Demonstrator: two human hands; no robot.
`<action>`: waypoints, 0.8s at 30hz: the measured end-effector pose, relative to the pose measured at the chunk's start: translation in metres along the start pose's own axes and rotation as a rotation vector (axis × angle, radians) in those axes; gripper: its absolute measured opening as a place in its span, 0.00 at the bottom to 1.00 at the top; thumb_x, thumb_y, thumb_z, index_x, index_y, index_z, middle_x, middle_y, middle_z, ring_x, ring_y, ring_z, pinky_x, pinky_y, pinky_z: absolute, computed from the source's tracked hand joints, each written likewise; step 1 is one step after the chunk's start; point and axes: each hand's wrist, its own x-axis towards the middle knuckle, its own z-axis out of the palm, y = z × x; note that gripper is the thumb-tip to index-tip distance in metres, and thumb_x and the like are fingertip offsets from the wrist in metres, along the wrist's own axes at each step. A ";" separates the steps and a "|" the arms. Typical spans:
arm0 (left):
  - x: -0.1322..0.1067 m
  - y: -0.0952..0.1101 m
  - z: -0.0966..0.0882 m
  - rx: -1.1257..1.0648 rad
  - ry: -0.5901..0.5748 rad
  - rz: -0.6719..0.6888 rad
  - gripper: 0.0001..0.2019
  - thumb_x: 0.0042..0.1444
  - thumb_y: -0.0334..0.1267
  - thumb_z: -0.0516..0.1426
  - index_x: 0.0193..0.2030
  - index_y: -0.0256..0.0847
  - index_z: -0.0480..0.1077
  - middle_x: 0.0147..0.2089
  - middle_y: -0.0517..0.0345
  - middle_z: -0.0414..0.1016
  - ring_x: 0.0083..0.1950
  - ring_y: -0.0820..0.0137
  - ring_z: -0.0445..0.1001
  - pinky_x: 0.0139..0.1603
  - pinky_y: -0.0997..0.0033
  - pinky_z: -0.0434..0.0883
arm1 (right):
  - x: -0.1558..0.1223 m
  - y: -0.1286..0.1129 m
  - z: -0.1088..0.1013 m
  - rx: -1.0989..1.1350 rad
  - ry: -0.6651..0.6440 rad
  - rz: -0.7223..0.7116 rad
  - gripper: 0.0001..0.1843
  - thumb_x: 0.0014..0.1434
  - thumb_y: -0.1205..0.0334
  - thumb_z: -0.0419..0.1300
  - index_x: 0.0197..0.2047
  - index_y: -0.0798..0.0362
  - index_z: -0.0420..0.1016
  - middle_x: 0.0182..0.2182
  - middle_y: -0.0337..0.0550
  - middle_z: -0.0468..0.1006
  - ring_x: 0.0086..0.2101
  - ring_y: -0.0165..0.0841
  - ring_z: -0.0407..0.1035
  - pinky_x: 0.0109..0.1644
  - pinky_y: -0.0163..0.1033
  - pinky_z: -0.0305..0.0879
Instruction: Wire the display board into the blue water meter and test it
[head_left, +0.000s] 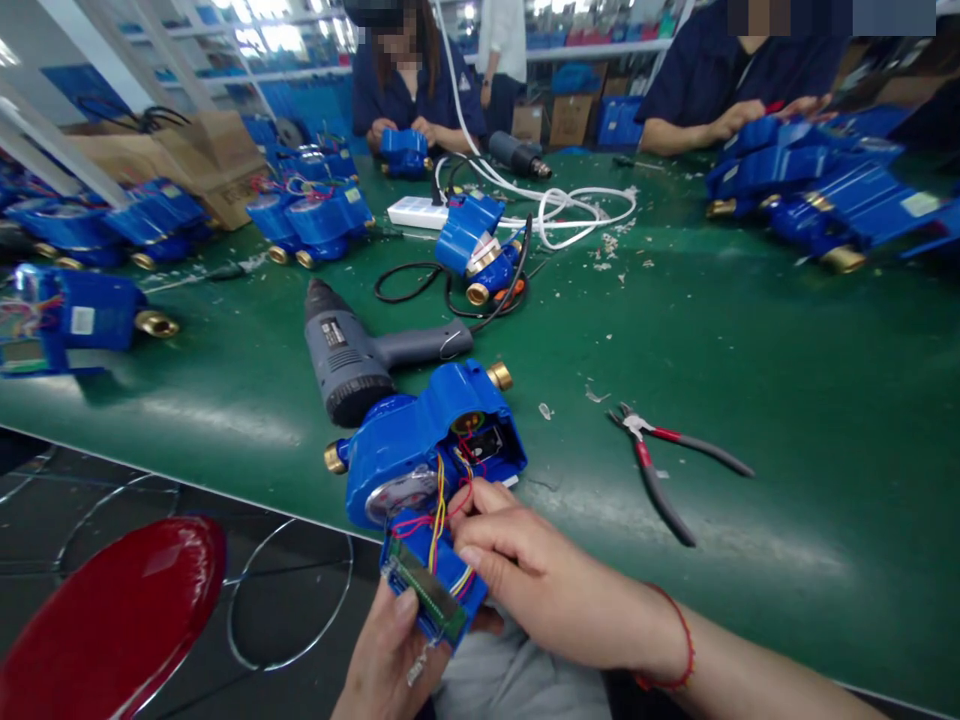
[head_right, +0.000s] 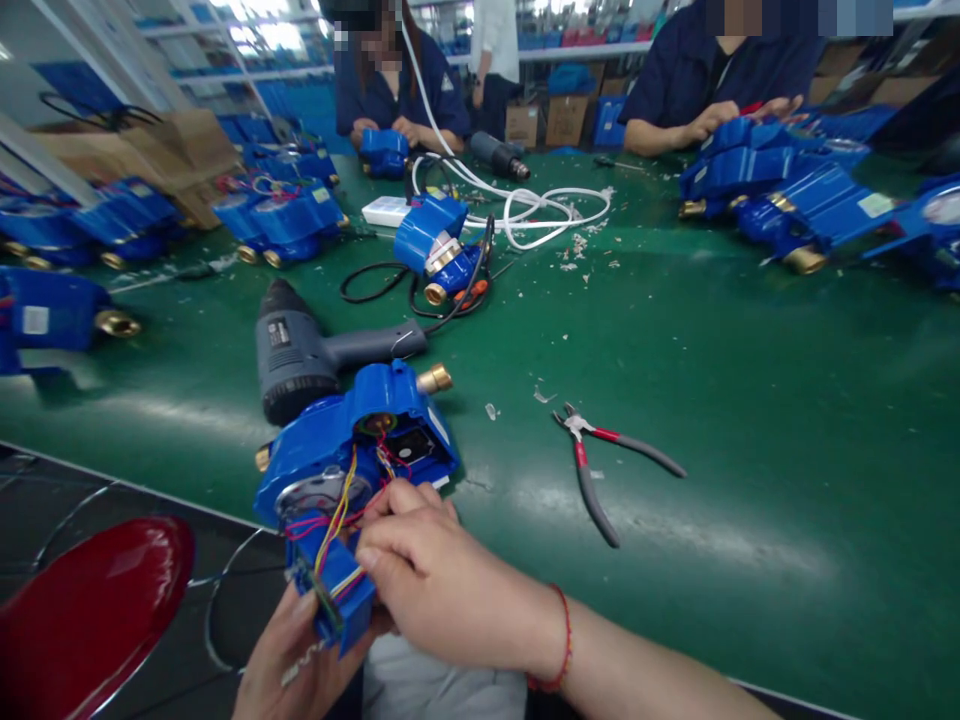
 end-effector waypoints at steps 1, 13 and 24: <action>0.000 0.001 -0.001 -0.029 -0.025 -0.025 0.15 0.51 0.44 0.65 0.47 0.51 0.77 0.43 0.56 0.82 0.48 0.57 0.79 0.51 0.57 0.75 | -0.001 0.000 0.001 -0.029 0.005 0.006 0.18 0.66 0.70 0.48 0.24 0.53 0.54 0.34 0.39 0.63 0.40 0.34 0.58 0.47 0.43 0.55; -0.010 0.016 0.011 -0.058 0.012 -0.154 0.18 0.52 0.35 0.66 0.51 0.51 0.76 0.51 0.58 0.81 0.50 0.65 0.78 0.55 0.68 0.73 | -0.007 0.002 0.011 -0.211 0.125 -0.064 0.12 0.68 0.66 0.48 0.31 0.53 0.60 0.40 0.40 0.65 0.42 0.35 0.57 0.46 0.45 0.53; -0.019 0.023 0.041 -0.112 0.029 -0.107 0.21 0.50 0.37 0.66 0.53 0.51 0.75 0.46 0.60 0.81 0.43 0.70 0.79 0.48 0.73 0.74 | -0.013 -0.001 0.009 -0.425 0.051 -0.113 0.11 0.67 0.68 0.47 0.31 0.54 0.60 0.41 0.44 0.65 0.41 0.37 0.55 0.43 0.46 0.53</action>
